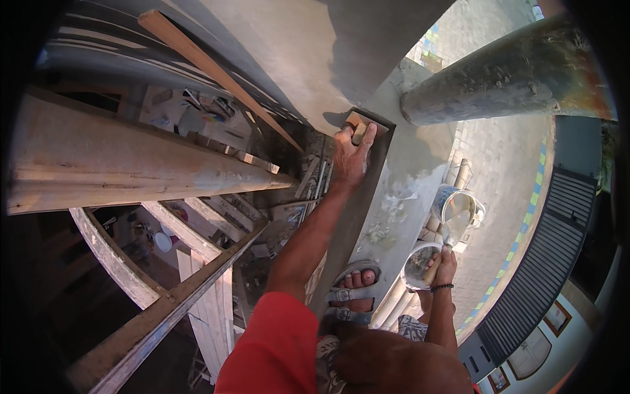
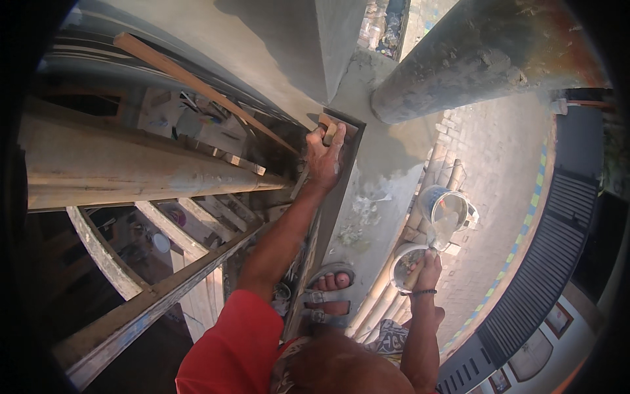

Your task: The person applies plaster to a wall using a trowel and a wooden float. They repeatedly scoop plaster from a bucket, apply it to the wall, and smooth the surface with the float.

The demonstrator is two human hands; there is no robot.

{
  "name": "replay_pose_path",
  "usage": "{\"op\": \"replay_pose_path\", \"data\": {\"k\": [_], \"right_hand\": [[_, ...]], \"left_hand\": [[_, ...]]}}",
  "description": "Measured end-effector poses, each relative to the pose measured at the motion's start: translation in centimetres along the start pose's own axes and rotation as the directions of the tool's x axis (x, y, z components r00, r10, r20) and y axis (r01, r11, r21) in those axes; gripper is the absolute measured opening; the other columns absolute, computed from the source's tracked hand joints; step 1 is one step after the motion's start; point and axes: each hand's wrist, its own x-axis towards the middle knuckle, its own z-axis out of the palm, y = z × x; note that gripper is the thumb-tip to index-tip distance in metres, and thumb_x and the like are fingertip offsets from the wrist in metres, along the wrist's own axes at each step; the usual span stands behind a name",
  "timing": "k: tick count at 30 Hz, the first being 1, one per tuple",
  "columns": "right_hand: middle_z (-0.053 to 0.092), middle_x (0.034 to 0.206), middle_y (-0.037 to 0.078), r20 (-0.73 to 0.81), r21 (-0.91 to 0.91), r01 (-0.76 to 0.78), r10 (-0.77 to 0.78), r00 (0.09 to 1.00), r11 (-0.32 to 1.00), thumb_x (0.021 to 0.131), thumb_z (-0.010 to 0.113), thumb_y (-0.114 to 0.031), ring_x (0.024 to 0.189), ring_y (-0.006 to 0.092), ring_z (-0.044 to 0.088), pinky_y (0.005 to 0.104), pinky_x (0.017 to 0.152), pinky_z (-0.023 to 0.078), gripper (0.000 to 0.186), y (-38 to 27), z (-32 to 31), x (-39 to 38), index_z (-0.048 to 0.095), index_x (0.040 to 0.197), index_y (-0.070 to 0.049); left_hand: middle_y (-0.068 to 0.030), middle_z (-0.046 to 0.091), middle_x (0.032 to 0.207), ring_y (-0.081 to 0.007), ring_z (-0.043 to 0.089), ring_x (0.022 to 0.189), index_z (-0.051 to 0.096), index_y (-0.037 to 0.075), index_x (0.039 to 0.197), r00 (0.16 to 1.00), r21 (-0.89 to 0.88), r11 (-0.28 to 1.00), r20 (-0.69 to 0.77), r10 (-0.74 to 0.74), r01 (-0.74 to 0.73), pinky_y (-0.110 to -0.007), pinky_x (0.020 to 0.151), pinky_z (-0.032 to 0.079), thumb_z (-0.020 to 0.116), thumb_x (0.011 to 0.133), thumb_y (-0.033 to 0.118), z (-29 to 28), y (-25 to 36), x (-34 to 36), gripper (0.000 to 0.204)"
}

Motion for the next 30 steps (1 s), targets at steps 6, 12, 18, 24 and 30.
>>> {"op": "replay_pose_path", "data": {"k": [6,12,18,24,30], "right_hand": [[0.05,0.066,0.004,-0.001,0.0,-0.015,0.015,1.0,1.0,0.091,0.057,-0.029,0.046,0.0155,0.05,0.0309,0.036,0.044,0.022,0.4,-0.5,0.2,0.043,0.09,-0.011],[0.048,0.066,0.005,-0.032,0.005,-0.016,0.016,0.999,1.0,0.093,0.053,-0.023,0.045,0.0155,0.05,0.0293,0.035,0.043,0.018,-0.2,-0.4,-0.3,0.042,0.094,-0.009],[0.049,0.066,0.005,-0.013,0.031,0.029,-0.029,0.999,0.999,0.093,0.053,-0.023,0.045,0.0155,0.051,0.0294,0.035,0.044,0.017,-0.3,-1.0,-0.1,0.043,0.092,-0.009],[0.049,0.064,0.004,0.024,0.063,0.077,-0.079,0.997,0.995,0.092,0.057,-0.029,0.045,0.0154,0.051,0.03,0.034,0.045,0.024,-0.2,-1.3,0.7,0.041,0.088,-0.011],[0.048,0.065,0.004,0.025,0.154,0.058,-0.062,0.998,0.986,0.093,0.054,-0.029,0.045,0.0149,0.05,0.0294,0.035,0.044,0.022,-0.4,-1.9,0.0,0.042,0.088,-0.011]], "left_hand": [[-0.0187,0.043,0.11,-0.0398,0.047,0.1,0.045,0.032,0.136,0.994,0.099,0.995,0.11,0.015,-0.026,-0.044,0.084,0.043,0.056,0.086,0.009,0.9,-1.9,0.1,0.056],[-0.0182,0.044,0.104,-0.0385,0.047,0.095,0.041,0.032,0.139,0.974,0.208,0.967,0.142,-0.177,0.145,-0.045,0.08,0.044,0.058,0.081,0.006,-2.1,-3.5,-3.4,0.066],[-0.0156,0.043,0.096,-0.0333,0.051,0.087,0.05,0.021,0.133,0.925,0.228,0.965,0.323,-0.198,0.127,-0.042,0.072,0.047,0.064,0.076,0.014,-11.1,3.3,-0.9,0.059],[-0.0158,0.045,0.1,-0.0344,0.054,0.089,0.051,0.015,0.132,0.873,0.257,0.966,0.462,-0.156,0.036,-0.043,0.071,0.05,0.062,0.079,0.018,-15.9,8.8,2.5,0.054],[-0.0179,0.045,0.109,-0.0373,0.055,0.094,0.044,0.004,0.133,0.802,0.357,0.934,0.553,-0.227,0.019,-0.044,0.074,0.052,0.058,0.084,0.022,-13.6,12.0,4.7,0.054]]}}
